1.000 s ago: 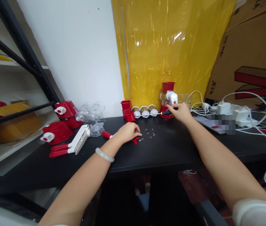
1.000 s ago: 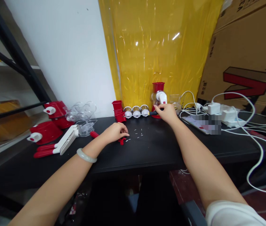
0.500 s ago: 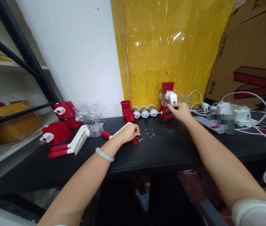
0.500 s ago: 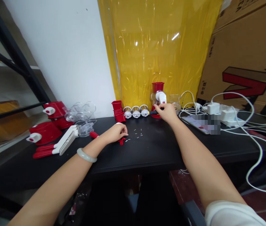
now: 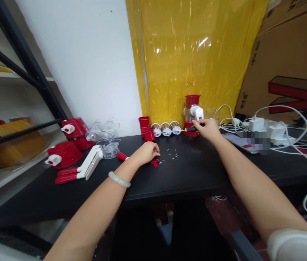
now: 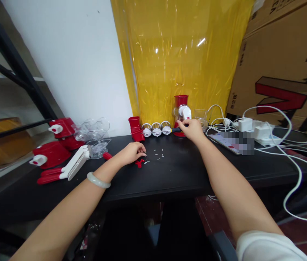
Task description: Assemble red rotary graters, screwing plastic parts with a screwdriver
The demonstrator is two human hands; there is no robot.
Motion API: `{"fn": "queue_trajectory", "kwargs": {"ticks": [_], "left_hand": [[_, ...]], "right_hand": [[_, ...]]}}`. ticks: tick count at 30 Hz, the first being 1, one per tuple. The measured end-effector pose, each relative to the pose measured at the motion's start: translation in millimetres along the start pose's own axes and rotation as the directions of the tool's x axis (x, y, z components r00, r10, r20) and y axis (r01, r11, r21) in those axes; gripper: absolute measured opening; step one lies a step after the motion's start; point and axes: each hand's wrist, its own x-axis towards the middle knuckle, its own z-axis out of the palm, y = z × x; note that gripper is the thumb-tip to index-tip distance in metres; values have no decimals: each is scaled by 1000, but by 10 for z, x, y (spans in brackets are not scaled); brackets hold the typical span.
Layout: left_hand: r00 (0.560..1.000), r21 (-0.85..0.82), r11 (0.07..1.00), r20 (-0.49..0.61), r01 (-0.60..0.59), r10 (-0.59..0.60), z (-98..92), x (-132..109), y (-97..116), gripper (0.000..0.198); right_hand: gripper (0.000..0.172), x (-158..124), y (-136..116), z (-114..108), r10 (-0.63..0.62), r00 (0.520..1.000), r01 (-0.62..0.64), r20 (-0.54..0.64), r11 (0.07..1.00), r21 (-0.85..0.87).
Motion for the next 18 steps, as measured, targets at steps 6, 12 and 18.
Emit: {"fn": "queue_trajectory", "kwargs": {"ticks": [6, 12, 18], "left_hand": [[996, 81, 993, 18, -85, 84, 58, 25, -11, 12], [995, 83, 992, 14, -97, 96, 90, 35, -43, 8], [996, 97, 993, -51, -70, 75, 24, -20, -12, 3]], "right_hand": [[42, 1, -12, -7, 13, 1000, -13, 18, 1000, 18], [43, 1, -7, -9, 20, 999, -21, 25, 1000, 18], [42, 6, 5, -9, 9, 1000, -9, 13, 1000, 8]]}}
